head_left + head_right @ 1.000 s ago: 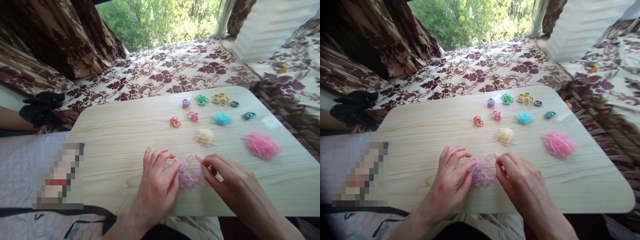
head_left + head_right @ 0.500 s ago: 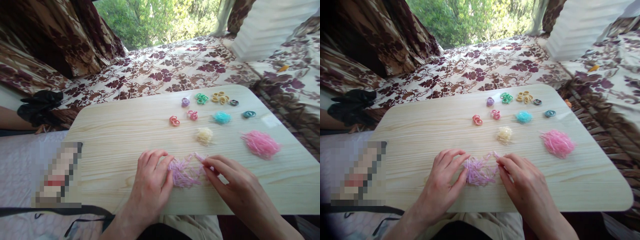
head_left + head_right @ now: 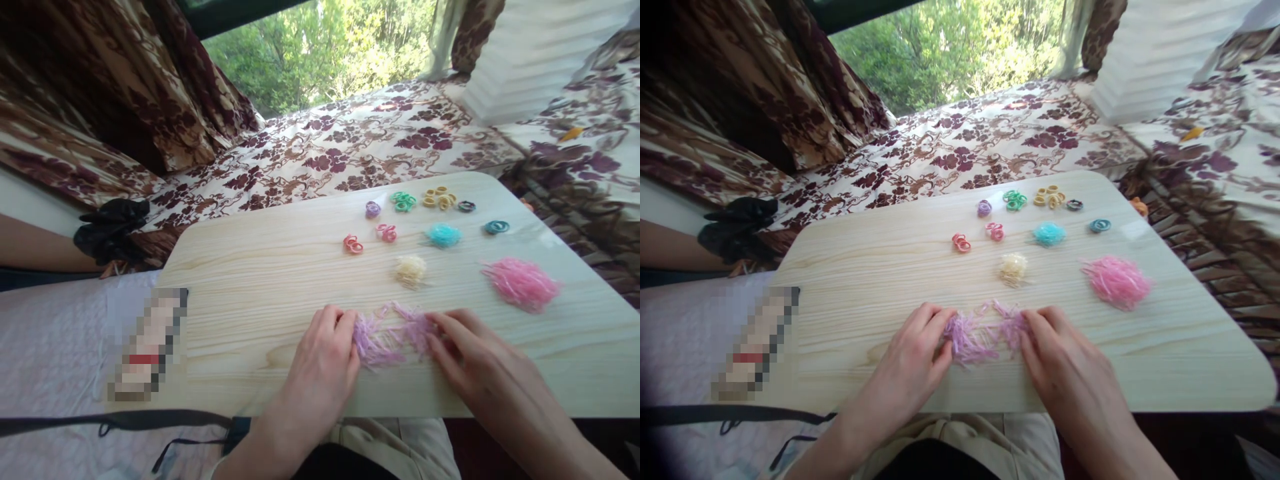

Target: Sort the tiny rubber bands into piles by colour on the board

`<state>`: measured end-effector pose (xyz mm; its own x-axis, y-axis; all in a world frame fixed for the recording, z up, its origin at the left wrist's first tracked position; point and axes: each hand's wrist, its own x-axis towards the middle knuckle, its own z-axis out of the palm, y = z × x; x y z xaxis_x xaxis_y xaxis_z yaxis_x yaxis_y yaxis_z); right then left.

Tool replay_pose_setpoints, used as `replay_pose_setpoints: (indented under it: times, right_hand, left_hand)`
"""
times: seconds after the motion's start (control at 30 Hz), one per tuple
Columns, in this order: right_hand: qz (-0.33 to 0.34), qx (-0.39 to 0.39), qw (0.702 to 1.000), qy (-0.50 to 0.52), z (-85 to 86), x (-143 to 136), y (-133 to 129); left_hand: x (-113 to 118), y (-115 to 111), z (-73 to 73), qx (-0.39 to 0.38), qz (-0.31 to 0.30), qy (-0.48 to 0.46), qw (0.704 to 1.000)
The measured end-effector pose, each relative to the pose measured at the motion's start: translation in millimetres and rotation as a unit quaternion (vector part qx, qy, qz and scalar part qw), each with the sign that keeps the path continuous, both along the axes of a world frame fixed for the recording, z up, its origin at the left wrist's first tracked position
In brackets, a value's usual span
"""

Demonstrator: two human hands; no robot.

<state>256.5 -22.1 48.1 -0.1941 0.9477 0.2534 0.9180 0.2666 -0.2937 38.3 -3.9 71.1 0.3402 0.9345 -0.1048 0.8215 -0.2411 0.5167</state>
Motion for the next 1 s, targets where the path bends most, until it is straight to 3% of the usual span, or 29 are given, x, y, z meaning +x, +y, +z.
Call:
replay_pose_setpoints:
  times: [0.13,0.3,0.47,0.77,1.0]
  right_hand:
    - [0.023,0.009,0.999,0.026,1.0,-18,3]
    - [0.022,0.056,0.997,0.049,10.5,-12,3]
    - [0.064,0.025,0.997,0.041,16.7,-15,3]
    - [0.051,0.008,0.999,-0.017,9.5,-24,-1]
    - [0.049,-0.030,0.995,0.078,11.6,-20,-4]
  left_hand:
    - [15,6,-0.4,0.005,-0.017,-0.034,0.999]
    - [12,5,2.1,0.028,-0.017,-0.041,0.999]
    - [5,3,2.6,0.053,-0.019,-0.033,0.998]
    - [-1,2,3.8,0.052,-0.031,-0.019,0.998]
    - [3,6,5.5,0.046,-0.033,-0.012,0.998]
